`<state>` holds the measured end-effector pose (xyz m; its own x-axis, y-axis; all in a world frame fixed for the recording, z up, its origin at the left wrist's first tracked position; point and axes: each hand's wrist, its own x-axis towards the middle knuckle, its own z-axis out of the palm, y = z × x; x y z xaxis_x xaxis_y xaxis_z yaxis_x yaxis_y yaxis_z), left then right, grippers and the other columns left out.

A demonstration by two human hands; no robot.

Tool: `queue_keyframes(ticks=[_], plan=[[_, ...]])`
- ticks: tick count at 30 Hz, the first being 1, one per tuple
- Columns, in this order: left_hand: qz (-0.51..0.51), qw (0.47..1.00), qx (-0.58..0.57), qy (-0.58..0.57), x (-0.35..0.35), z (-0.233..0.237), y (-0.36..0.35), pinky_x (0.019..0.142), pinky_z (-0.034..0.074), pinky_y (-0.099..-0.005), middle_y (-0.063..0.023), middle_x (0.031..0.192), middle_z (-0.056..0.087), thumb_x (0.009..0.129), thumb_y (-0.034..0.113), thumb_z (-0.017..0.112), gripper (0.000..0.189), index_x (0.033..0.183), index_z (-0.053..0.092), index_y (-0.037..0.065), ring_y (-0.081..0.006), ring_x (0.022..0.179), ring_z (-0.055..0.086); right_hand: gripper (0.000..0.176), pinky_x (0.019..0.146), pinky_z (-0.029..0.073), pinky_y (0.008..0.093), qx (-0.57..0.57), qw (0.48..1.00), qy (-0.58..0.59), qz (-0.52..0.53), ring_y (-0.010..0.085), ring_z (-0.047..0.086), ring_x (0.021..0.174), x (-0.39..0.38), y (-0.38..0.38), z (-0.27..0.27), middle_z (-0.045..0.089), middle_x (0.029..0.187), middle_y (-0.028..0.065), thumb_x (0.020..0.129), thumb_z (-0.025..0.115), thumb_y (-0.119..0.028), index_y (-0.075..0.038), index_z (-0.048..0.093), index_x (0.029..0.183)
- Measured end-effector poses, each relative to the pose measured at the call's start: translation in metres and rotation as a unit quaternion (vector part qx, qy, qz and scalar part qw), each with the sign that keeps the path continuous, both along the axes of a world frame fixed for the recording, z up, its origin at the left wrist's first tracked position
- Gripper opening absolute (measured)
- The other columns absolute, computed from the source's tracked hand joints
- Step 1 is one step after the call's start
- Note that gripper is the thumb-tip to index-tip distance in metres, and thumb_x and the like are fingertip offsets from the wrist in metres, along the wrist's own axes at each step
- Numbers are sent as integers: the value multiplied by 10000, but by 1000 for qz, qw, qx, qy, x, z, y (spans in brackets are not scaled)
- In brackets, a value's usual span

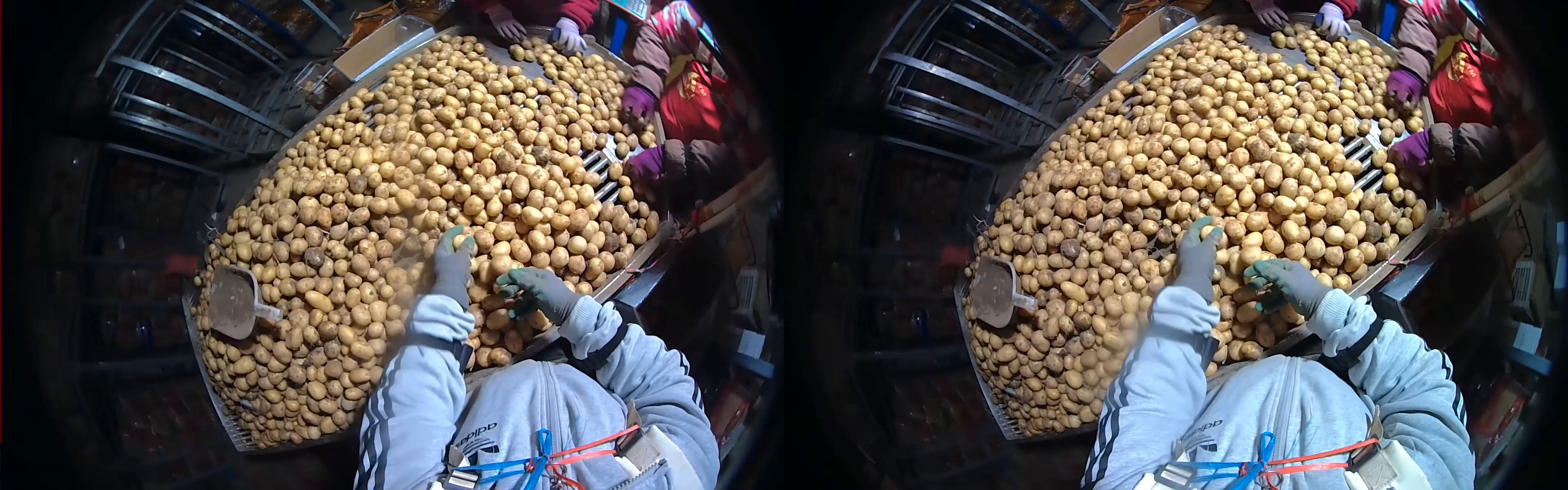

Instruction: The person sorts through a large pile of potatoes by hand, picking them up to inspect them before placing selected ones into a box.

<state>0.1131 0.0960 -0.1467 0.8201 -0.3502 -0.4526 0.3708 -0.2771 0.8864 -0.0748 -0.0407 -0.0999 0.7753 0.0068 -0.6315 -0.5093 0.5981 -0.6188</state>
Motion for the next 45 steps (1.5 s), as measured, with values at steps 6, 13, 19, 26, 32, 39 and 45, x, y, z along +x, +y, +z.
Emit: queue_keyframes(ticks=[6, 13, 19, 26, 32, 39, 45], plan=[[-279, 945, 80, -152, -56, 66, 18, 1050, 498, -315, -113, 1361, 636, 1015, 252, 710, 472, 1452, 611, 103, -218, 1218, 610, 486, 741, 582, 374, 193, 981, 18, 1, 209, 698, 812, 9, -10, -36, 731, 1000, 44, 1059, 545, -547, -120, 674, 1250], [-181, 825, 409, -345, 47, 45, 134, 999, 539, -472, -212, 1302, 675, 949, 304, 675, 428, 1292, 698, 48, -376, 1163, 667, 256, 827, 599, 322, -171, 954, -232, 88, 184, 720, 978, 3, -6, -38, 740, 1076, 71, 990, 699, -214, -62, 714, 1196], [-174, 886, 347, -252, 51, 29, 154, 989, 532, -461, -236, 1248, 675, 921, 330, 688, 393, 1220, 723, 76, -408, 1141, 658, 331, 775, 598, 304, 44, 998, 30, -20, 150, 716, 956, 4, -3, -16, 733, 1163, 57, 983, 721, -199, -45, 691, 1275], [-241, 870, 314, -295, 7, 50, 156, 918, 536, -441, -203, 1095, 701, 912, 310, 713, 273, 1048, 758, 78, -344, 1020, 675, 618, 1025, 534, 426, -444, 848, -217, 189, 343, 670, 1196, 25, 45, -1, 648, 1377, 159, 905, 733, -378, -120, 588, 1447], [-202, 971, 127, 17, -17, 29, 160, 957, 542, -332, -126, 1147, 719, 961, 210, 688, 315, 1230, 743, 54, -240, 1053, 684, 492, 830, 568, 469, -594, 704, -251, 298, 385, 699, 1010, 72, 72, -25, 665, 1141, 129, 779, 772, -174, -126, 644, 1251], [-236, 805, 379, -390, 47, 34, 163, 976, 551, -438, -193, 1282, 676, 864, 172, 730, 534, 1386, 636, 116, -365, 1158, 672, 325, 831, 566, 474, -544, 747, -249, 292, 396, 690, 1019, 66, 58, -16, 653, 1110, 159, 792, 747, -137, -100, 670, 1106], [-276, 790, 486, -252, 48, 52, 153, 1013, 529, -462, -214, 1353, 625, 829, 270, 771, 649, 1436, 581, 139, -402, 1201, 651, 291, 541, 507, 249, -133, 984, -76, 91, 103, 640, 665, 51, 20, 9, 700, 900, 17, 967, 708, -213, -59, 729, 1213]])
